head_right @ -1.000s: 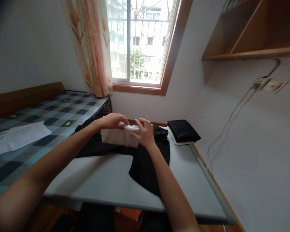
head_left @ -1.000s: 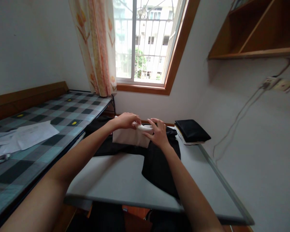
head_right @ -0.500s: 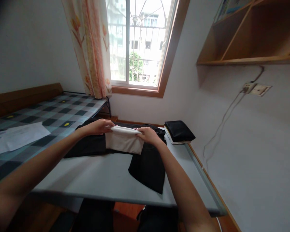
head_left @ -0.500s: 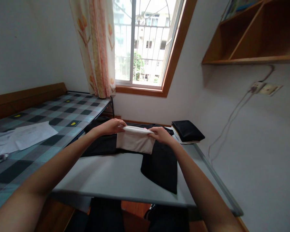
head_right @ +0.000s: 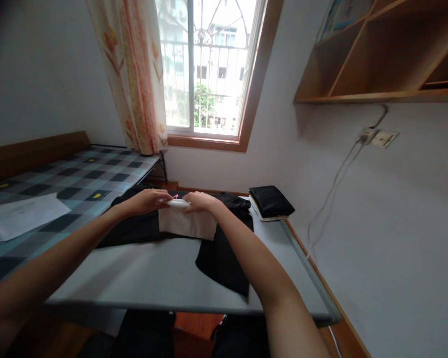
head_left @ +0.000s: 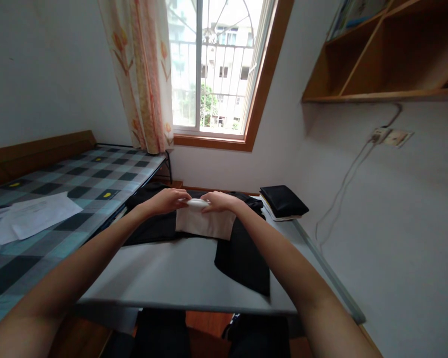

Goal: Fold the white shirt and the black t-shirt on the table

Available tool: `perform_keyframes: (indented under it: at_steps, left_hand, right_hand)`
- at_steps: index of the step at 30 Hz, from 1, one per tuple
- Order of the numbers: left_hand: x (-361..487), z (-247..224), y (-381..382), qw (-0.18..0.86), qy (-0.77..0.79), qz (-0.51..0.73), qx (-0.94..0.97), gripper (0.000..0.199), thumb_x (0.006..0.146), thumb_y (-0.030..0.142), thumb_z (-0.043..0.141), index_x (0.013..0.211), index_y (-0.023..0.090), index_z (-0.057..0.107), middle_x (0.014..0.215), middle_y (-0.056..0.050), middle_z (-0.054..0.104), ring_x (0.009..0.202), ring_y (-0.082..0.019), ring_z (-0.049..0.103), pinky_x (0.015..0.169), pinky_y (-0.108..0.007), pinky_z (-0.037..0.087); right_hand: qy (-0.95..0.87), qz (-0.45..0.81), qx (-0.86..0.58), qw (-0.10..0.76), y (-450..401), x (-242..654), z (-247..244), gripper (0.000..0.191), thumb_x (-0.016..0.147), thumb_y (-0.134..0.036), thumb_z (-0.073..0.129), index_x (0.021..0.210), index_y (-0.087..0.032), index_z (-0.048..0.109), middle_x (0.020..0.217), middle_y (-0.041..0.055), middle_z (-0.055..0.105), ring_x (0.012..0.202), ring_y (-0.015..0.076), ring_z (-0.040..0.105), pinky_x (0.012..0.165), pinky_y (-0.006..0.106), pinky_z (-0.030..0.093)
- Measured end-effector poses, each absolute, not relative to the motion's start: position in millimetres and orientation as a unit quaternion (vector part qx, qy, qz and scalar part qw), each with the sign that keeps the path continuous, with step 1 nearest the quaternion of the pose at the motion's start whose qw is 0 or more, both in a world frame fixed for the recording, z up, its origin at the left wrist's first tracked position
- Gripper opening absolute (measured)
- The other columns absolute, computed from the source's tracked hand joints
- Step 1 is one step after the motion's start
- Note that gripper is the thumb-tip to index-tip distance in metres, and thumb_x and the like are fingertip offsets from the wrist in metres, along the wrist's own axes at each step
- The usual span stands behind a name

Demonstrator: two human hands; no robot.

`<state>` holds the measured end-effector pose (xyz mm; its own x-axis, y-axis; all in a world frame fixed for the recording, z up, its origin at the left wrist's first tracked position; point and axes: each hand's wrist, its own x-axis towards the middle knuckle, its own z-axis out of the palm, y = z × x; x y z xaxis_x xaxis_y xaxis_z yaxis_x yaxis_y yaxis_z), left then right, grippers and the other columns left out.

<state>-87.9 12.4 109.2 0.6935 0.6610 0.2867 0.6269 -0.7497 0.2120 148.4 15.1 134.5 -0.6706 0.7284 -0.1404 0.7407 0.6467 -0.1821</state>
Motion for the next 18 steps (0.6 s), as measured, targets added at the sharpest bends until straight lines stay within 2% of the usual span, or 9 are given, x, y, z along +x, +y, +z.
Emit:
perform_keyframes:
  at_steps: [3, 6, 9, 13, 15, 18]
  left_hand:
    - [-89, 106, 8, 0.009, 0.366, 0.283, 0.886, 0.026, 0.091, 0.041, 0.053, 0.104, 0.022, 0.066, 0.097, -0.003, 0.067, 0.085, -0.016, 0.063, 0.077, -0.025, 0.045]
    - [-82, 87, 3, -0.021, 0.426, 0.399, 0.812, 0.029, 0.095, 0.04, 0.044, 0.104, 0.02, 0.064, 0.095, -0.004, 0.064, 0.084, -0.016, 0.061, 0.079, -0.027, 0.046]
    - [-70, 49, 2, -0.003, 0.438, 0.371, 0.819, 0.026, 0.095, 0.038, 0.045, 0.097, 0.021, 0.065, 0.092, -0.004, 0.064, 0.084, -0.017, 0.062, 0.078, -0.028, 0.047]
    - [-63, -9, 7, 0.019, 0.459, 0.328, 0.826, 0.024, 0.095, 0.035, 0.044, 0.091, 0.022, 0.064, 0.095, -0.003, 0.065, 0.086, -0.018, 0.062, 0.081, -0.03, 0.047]
    - [-66, -31, 10, 0.024, 0.474, 0.324, 0.818, 0.023, 0.095, 0.033, 0.044, 0.092, 0.022, 0.064, 0.096, -0.004, 0.065, 0.086, -0.018, 0.062, 0.08, -0.03, 0.047]
    - [-72, -51, 11, 0.022, 0.489, 0.311, 0.815, 0.022, 0.094, 0.029, 0.044, 0.089, 0.021, 0.064, 0.093, -0.005, 0.064, 0.084, -0.018, 0.062, 0.08, -0.031, 0.048]
  right_hand:
    - [0.909, -0.159, 0.386, -0.001, 29, 165, 144, 0.031, 0.077, -0.038, 0.069, 0.102, -0.019, 0.07, 0.097, 0.0033, 0.073, 0.087, 0.0198, 0.065, 0.068, 0.023, 0.043]
    - [0.888, -0.232, 0.395, -0.043, 40, 201, 161, 0.029, 0.079, -0.039, 0.066, 0.098, -0.016, 0.071, 0.09, 0.0013, 0.073, 0.082, 0.0179, 0.064, 0.067, 0.022, 0.045]
    - [0.843, -0.259, 0.462, -0.096, 48, 246, 181, 0.033, 0.079, -0.04, 0.065, 0.1, -0.016, 0.071, 0.089, 0.0014, 0.072, 0.079, 0.0173, 0.063, 0.067, 0.023, 0.048]
    - [0.78, -0.191, 0.58, -0.132, 60, 304, 209, 0.027, 0.079, -0.036, 0.066, 0.097, -0.015, 0.071, 0.084, 0.0048, 0.071, 0.073, 0.0179, 0.062, 0.066, 0.027, 0.05]
    - [0.753, -0.119, 0.632, -0.138, 69, 331, 223, 0.024, 0.081, -0.033, 0.065, 0.095, -0.015, 0.069, 0.082, 0.006, 0.07, 0.076, 0.0198, 0.063, 0.072, 0.031, 0.051]
    - [0.696, 0.013, 0.711, -0.102, 84, 371, 240, 0.02, 0.08, -0.033, 0.068, 0.088, -0.015, 0.067, 0.081, 0.0086, 0.068, 0.085, 0.0247, 0.063, 0.082, 0.041, 0.05]
